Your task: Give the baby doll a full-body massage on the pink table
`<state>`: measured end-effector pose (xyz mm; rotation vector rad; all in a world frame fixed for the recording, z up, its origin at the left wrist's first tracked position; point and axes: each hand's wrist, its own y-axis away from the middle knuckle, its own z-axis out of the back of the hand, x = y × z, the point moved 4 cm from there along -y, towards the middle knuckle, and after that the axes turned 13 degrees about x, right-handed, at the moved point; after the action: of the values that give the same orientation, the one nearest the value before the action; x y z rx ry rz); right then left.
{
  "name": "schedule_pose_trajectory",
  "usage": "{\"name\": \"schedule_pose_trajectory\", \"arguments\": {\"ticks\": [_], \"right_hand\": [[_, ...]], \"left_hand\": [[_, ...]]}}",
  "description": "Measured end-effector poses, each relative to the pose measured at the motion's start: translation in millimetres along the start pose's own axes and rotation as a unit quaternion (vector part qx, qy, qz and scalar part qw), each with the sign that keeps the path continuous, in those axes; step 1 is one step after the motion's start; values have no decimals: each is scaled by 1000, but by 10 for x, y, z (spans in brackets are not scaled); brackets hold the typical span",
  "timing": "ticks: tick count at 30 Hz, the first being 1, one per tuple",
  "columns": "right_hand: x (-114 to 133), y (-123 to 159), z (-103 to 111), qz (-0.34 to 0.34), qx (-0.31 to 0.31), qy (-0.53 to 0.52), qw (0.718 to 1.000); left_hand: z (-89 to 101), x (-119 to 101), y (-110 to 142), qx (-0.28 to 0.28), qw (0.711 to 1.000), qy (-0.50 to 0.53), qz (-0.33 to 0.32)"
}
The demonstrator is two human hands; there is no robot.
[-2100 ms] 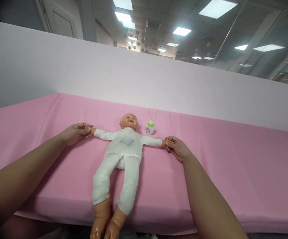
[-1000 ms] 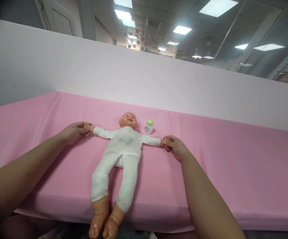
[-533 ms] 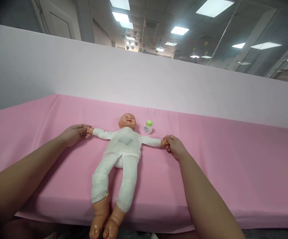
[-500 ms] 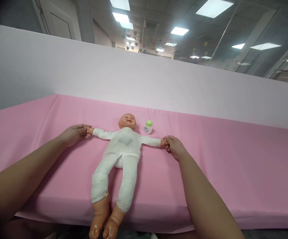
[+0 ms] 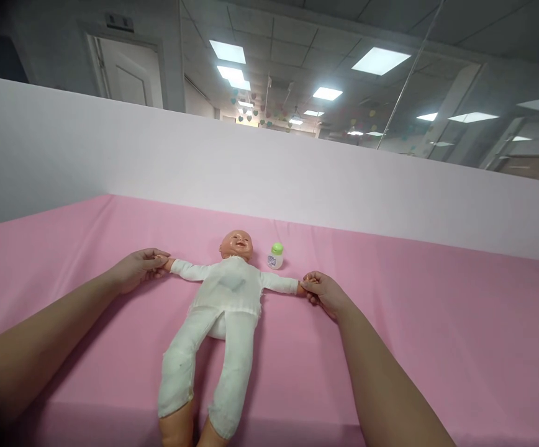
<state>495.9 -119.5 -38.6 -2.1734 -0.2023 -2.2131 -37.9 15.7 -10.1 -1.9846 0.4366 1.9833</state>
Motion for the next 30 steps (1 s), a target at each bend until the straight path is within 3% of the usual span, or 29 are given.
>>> {"name": "schedule_pose_trajectory", "arguments": {"ticks": [11,21,30], "right_hand": [[-54,-39,81,-18,-77,0,997],[-47,35,123,-10,7,-79,997],[-60,13,98,-19,12,44,999]], "left_hand": [[13,37,-50,-13,999,33,22],[-10,-1,1,-3,997,66,30],[-57,-24,22,16,1000,7,24]]}}
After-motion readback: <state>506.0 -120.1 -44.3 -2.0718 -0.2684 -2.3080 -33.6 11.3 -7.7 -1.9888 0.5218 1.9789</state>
